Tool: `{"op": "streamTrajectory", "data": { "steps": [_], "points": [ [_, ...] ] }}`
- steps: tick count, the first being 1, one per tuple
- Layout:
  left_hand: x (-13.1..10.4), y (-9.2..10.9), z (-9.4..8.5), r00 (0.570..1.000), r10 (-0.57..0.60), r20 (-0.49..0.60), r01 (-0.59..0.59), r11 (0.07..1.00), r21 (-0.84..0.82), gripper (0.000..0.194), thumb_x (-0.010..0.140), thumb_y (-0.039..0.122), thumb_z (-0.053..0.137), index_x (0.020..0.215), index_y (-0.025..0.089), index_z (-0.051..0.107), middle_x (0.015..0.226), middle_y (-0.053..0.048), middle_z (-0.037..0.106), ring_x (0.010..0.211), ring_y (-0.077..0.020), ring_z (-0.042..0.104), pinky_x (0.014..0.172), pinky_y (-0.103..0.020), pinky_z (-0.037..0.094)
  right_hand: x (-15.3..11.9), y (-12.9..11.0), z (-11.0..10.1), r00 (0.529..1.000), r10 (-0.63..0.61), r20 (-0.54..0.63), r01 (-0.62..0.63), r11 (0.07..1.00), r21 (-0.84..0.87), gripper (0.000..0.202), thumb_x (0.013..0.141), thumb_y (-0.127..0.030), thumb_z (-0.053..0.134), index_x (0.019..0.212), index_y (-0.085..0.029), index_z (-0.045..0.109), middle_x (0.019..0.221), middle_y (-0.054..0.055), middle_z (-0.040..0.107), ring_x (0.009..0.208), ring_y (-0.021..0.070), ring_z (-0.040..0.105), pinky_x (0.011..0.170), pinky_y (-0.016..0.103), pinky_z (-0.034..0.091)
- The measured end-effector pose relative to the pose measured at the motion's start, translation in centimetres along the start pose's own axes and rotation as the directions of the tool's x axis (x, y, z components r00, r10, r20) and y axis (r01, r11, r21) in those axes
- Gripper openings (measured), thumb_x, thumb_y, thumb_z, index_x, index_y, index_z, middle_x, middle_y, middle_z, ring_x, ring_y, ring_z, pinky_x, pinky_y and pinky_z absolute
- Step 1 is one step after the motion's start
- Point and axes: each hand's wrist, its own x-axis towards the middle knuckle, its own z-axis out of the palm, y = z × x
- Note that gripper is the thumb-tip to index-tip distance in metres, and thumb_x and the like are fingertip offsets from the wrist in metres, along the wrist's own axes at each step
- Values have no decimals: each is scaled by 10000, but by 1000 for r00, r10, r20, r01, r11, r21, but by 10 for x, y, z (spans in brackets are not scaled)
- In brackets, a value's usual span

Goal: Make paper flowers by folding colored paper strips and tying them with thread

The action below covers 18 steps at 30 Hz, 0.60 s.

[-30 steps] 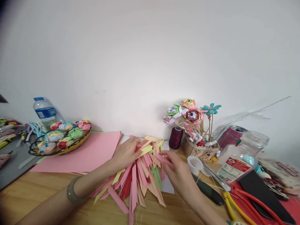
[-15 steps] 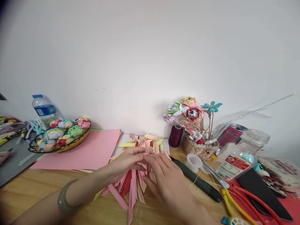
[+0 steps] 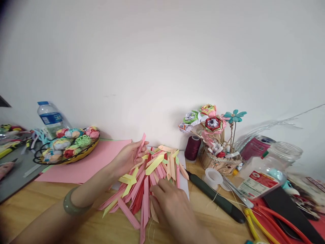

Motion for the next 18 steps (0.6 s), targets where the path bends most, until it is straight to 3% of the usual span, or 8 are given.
{"op": "streamTrajectory", "data": {
  "steps": [3,8,13,18],
  "points": [
    [-2,-1,2,1000,16,20,-16,1000,-26,256,691,348,631,774,134,519,581,42,438,389,-14,286,363,-171,174,10,-12,11,991,-127,-29,124,988,-87,124,811,-116,489,886,-197,546,811,26,553,725,148,514,565,239,364],
    [-9,5,4,998,44,42,-43,999,-15,209,691,301,623,725,150,481,680,21,492,411,-7,301,377,-158,199,29,-15,28,940,-332,77,341,913,-226,67,751,-161,604,724,-183,546,739,7,581,696,173,503,501,263,321],
    [-16,10,9,996,55,65,-55,998,3,138,708,268,575,686,149,510,664,11,479,492,-42,400,490,-179,349,31,-13,23,944,-313,104,329,917,-226,68,749,-143,594,791,-180,556,789,19,588,693,171,506,517,270,338],
    [-17,11,13,982,60,177,-53,998,-45,224,681,285,594,571,148,454,520,47,375,428,-42,344,431,-183,290,30,-11,17,937,-322,133,344,914,-213,73,775,-120,545,794,-190,552,800,15,581,702,165,505,535,265,349]
  ]
}}
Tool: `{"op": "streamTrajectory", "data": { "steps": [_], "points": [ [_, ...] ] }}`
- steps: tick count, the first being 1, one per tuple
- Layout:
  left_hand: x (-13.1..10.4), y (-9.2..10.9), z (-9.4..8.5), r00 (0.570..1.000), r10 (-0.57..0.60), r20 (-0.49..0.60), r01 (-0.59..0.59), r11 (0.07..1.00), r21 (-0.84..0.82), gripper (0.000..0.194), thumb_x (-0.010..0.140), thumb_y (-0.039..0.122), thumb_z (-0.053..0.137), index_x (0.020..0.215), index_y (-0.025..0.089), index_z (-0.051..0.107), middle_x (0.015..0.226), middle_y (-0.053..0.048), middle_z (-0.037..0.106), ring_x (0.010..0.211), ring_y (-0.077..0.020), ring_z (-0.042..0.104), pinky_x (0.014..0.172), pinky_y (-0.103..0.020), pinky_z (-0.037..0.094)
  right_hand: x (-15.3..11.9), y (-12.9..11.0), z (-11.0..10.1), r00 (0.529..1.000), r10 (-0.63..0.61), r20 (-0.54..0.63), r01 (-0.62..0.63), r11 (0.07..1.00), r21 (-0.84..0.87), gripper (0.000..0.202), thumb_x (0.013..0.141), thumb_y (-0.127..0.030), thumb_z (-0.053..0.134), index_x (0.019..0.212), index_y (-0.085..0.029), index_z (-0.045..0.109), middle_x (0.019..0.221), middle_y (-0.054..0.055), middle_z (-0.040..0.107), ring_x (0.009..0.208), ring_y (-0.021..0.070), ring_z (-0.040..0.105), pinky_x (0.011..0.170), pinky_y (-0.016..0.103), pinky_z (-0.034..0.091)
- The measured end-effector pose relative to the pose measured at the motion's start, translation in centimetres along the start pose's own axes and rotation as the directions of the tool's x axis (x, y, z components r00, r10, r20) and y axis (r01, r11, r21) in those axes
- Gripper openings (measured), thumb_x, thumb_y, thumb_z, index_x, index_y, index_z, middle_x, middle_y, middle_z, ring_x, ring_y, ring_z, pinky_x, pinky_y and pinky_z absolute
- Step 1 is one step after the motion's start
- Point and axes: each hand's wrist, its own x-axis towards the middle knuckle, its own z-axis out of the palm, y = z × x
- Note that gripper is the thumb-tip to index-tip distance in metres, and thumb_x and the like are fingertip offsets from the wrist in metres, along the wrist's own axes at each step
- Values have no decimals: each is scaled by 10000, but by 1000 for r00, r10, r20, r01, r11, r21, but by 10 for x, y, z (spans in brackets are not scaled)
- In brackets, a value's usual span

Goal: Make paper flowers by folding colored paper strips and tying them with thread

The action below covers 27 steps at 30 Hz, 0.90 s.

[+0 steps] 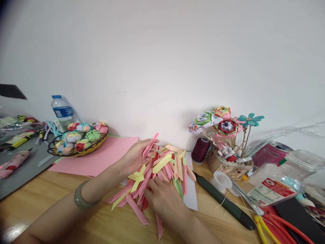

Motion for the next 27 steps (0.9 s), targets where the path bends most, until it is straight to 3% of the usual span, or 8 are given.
{"op": "streamTrajectory", "data": {
  "steps": [5,11,13,15,19,21,23,27],
  "points": [
    [1,-1,-2,998,-40,-43,41,999,20,204,701,330,587,661,138,534,479,65,339,365,-23,232,370,-193,157,2,1,2,999,-50,-13,50,999,2,74,791,-133,528,739,-184,534,782,13,574,681,162,491,525,273,335],
    [2,-6,-3,992,-106,-67,106,994,-3,181,701,276,589,605,132,537,503,10,460,426,-68,406,420,-203,298,-4,2,3,991,-100,-84,101,995,1,114,813,-152,506,704,-181,518,757,6,588,657,152,506,511,267,340],
    [4,-7,-4,993,-94,-76,94,996,0,141,699,246,591,631,129,552,547,-5,501,454,-72,438,431,-199,314,-11,4,-2,981,-91,-169,101,993,55,116,837,-131,448,765,-176,527,776,16,603,656,139,527,525,250,369],
    [7,-8,-5,989,-81,-124,82,997,-2,94,710,216,573,679,127,572,589,-8,522,457,-60,437,430,-186,314,-21,8,-11,949,-25,-315,81,983,165,143,844,-103,395,851,-169,522,814,36,620,694,121,564,553,219,407],
    [10,-12,-5,971,-104,-216,107,994,-1,147,765,241,511,764,122,597,689,-29,557,472,-48,442,447,-175,341,-40,20,-30,812,130,-569,-2,975,220,132,804,-93,429,876,-181,496,869,65,639,792,113,610,622,192,459],
    [8,-17,-1,974,-116,-195,113,993,-25,177,773,272,515,766,115,596,719,-40,561,523,-61,480,497,-179,384,-44,26,-35,749,145,-647,-55,986,157,149,782,-74,457,876,-182,499,855,71,644,801,123,619,646,201,477],
    [3,-24,4,982,-135,-133,126,989,-74,176,763,282,542,759,113,591,745,-50,569,596,-89,524,578,-206,428,-46,32,-34,731,140,-668,-118,990,79,159,785,-81,477,897,-188,512,847,72,648,798,132,623,657,214,492],
    [-9,-45,15,983,-169,71,179,971,-162,155,774,261,538,779,117,596,777,-72,594,722,-142,560,674,-258,441,-47,38,-27,795,77,-602,-145,987,-65,168,820,-126,469,961,-192,533,881,82,653,828,161,619,722,273,499]
  ]
}}
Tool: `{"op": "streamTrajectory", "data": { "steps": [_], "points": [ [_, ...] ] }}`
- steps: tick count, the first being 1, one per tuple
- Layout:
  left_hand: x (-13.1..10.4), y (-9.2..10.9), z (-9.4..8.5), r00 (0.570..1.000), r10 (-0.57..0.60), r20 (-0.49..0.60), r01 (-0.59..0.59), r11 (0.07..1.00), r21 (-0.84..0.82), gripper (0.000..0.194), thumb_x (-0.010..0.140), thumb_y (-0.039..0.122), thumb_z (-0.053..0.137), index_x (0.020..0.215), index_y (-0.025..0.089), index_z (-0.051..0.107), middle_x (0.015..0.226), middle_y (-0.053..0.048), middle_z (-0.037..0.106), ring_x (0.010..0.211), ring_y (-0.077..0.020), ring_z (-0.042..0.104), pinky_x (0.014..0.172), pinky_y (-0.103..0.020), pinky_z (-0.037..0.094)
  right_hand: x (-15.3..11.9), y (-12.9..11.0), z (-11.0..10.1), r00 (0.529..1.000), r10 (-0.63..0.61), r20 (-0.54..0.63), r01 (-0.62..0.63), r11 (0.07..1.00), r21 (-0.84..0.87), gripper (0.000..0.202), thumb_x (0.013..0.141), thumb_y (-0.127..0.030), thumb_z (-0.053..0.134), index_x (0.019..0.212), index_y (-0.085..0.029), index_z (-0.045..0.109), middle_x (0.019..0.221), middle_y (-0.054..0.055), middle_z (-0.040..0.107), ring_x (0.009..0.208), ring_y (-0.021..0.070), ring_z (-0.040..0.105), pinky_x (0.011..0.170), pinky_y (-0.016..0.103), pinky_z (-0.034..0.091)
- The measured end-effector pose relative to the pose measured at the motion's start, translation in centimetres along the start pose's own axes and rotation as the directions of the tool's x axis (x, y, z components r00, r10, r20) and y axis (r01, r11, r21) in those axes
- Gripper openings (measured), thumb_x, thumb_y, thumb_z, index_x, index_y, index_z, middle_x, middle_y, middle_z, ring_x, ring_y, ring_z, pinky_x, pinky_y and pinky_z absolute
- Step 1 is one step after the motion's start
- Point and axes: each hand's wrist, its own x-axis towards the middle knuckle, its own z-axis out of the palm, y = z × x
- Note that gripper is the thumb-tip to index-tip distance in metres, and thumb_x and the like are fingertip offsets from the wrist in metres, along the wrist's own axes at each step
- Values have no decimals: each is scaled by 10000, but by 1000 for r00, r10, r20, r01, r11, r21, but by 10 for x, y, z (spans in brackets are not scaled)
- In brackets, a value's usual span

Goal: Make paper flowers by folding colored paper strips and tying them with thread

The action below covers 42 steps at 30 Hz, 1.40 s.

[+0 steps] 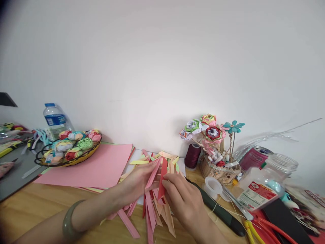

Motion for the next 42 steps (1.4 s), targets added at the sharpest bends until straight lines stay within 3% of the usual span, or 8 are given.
{"op": "streamTrajectory", "data": {
  "steps": [5,11,15,18,24,32,37,42],
  "points": [
    [-1,-18,0,999,14,37,-10,994,-113,27,718,151,596,731,127,599,727,-35,593,694,-111,551,710,-224,411,6,-3,-5,995,-102,12,102,994,-40,230,872,-135,353,948,-148,570,834,97,663,823,176,613,768,315,488],
    [-4,-15,2,987,-105,119,125,976,-180,272,789,359,523,824,105,613,765,-67,591,699,-118,554,663,-205,395,16,-16,0,985,-159,69,154,986,66,313,882,-90,278,969,-129,576,856,78,673,860,173,603,778,297,484],
    [-3,-15,3,992,-54,115,76,976,-205,149,774,246,556,814,111,602,729,-48,576,649,-106,540,623,-210,392,12,-20,15,989,148,4,-148,983,108,143,836,-143,439,927,-167,548,902,80,627,860,174,585,719,290,487],
    [-1,-17,3,996,41,83,-26,984,-173,151,787,239,537,844,111,595,802,-81,592,735,-151,561,685,-260,412,14,-22,18,900,428,81,-434,895,99,41,789,-187,501,799,-190,541,830,64,612,779,193,584,642,310,481],
    [3,-22,-4,991,90,98,-77,989,-130,146,765,258,580,858,147,593,867,-65,598,804,-147,571,753,-260,424,16,-17,15,729,557,397,-669,702,243,206,791,-184,455,971,-229,544,742,-8,652,574,133,583,523,239,456],
    [7,-16,-6,995,97,-3,-97,990,-105,149,743,239,606,839,125,591,804,-70,609,747,-151,587,742,-273,441,14,-3,13,658,703,270,-729,503,465,173,815,-305,458,937,-186,484,674,12,612,584,140,575,540,235,459],
    [6,-12,-5,998,46,-46,-51,992,-119,60,751,149,561,803,124,578,839,-97,620,792,-177,597,749,-302,443,14,0,11,637,716,285,-732,446,515,178,803,-320,478,828,-178,583,760,42,621,652,152,568,597,258,459],
    [6,-12,-5,995,69,-75,-74,995,-65,34,722,151,573,741,128,588,728,-58,612,645,-142,572,672,-281,436,20,-13,13,626,672,396,-707,276,651,156,756,-285,532,779,-171,636,765,36,627,672,157,582,604,257,471]
  ]
}}
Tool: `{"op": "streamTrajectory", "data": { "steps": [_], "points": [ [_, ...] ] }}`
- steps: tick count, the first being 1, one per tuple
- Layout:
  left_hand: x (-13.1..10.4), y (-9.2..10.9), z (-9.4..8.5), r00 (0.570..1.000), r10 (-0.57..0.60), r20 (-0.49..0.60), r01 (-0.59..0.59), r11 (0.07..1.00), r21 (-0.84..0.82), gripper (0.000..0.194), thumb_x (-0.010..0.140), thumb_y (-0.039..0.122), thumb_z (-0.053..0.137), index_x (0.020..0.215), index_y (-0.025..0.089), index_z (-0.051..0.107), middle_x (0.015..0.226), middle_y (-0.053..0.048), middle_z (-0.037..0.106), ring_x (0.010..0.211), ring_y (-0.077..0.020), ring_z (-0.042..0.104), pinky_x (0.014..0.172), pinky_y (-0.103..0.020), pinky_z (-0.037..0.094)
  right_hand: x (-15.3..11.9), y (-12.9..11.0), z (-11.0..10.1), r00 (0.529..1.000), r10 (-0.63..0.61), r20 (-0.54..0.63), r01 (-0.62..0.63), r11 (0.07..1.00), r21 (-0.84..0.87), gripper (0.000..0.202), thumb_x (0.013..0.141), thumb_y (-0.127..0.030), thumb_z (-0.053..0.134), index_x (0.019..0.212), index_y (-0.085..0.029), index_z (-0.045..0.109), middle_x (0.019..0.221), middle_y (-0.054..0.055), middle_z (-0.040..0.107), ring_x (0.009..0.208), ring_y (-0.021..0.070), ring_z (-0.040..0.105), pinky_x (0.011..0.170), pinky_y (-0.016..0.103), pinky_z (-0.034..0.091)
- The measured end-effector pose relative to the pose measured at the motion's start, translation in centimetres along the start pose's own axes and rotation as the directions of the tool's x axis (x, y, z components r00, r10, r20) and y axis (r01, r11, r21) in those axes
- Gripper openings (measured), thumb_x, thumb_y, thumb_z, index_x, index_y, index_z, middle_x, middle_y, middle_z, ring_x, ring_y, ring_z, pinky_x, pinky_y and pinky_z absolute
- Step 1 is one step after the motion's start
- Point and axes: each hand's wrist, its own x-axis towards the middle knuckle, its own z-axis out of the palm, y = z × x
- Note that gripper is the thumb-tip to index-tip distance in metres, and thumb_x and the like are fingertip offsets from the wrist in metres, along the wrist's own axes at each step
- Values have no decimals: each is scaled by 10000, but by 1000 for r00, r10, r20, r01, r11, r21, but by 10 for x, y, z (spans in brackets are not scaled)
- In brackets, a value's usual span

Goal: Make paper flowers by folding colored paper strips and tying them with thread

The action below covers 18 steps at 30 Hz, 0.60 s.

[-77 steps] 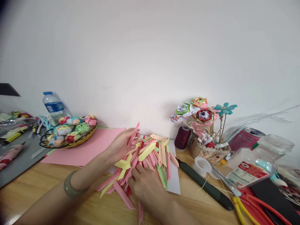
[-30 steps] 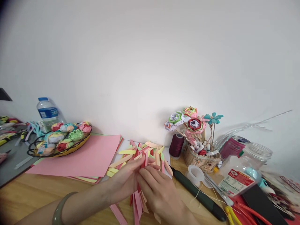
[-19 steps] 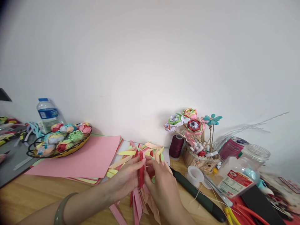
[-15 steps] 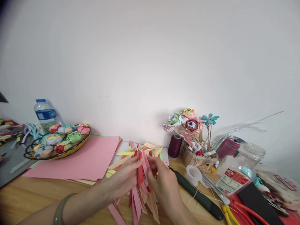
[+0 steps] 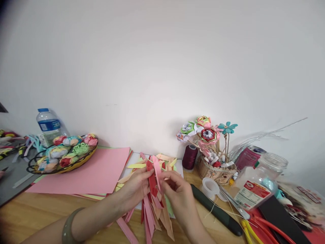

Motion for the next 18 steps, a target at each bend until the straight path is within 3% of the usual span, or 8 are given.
{"op": "streamTrajectory", "data": {
  "steps": [2,5,10,14,18],
  "points": [
    [0,0,1,999,11,31,-12,999,37,51,689,147,593,728,117,610,719,-62,617,675,-153,572,673,-273,430,-4,-1,8,999,-21,42,22,1000,-19,132,761,-248,527,767,-179,640,789,32,633,706,157,586,635,256,473],
    [-1,0,2,999,12,52,-15,997,74,85,666,150,599,732,110,636,765,-77,633,752,-171,577,697,-264,426,-10,2,15,994,-101,42,107,977,-184,152,786,-214,485,775,-198,636,774,22,635,703,152,583,626,252,468],
    [-1,-1,3,996,-26,91,26,1000,3,290,778,383,521,800,113,626,874,-107,631,861,-191,573,779,-287,421,-11,8,12,982,-184,31,181,899,-400,168,804,-221,459,781,-221,626,771,11,648,724,160,594,610,258,464],
    [-1,0,3,982,-38,187,50,997,-61,335,811,428,460,850,128,604,964,-114,613,959,-207,548,838,-311,404,-10,8,8,979,-196,57,203,899,-387,157,808,-200,459,795,-218,615,801,18,628,744,153,578,569,232,449],
    [-2,4,4,967,-33,252,45,998,-42,258,829,325,464,905,124,605,999,-118,599,979,-207,538,841,-315,405,-5,6,3,971,-230,61,238,920,-311,144,803,-170,472,792,-211,610,822,31,576,746,142,548,558,218,432]
  ]
}}
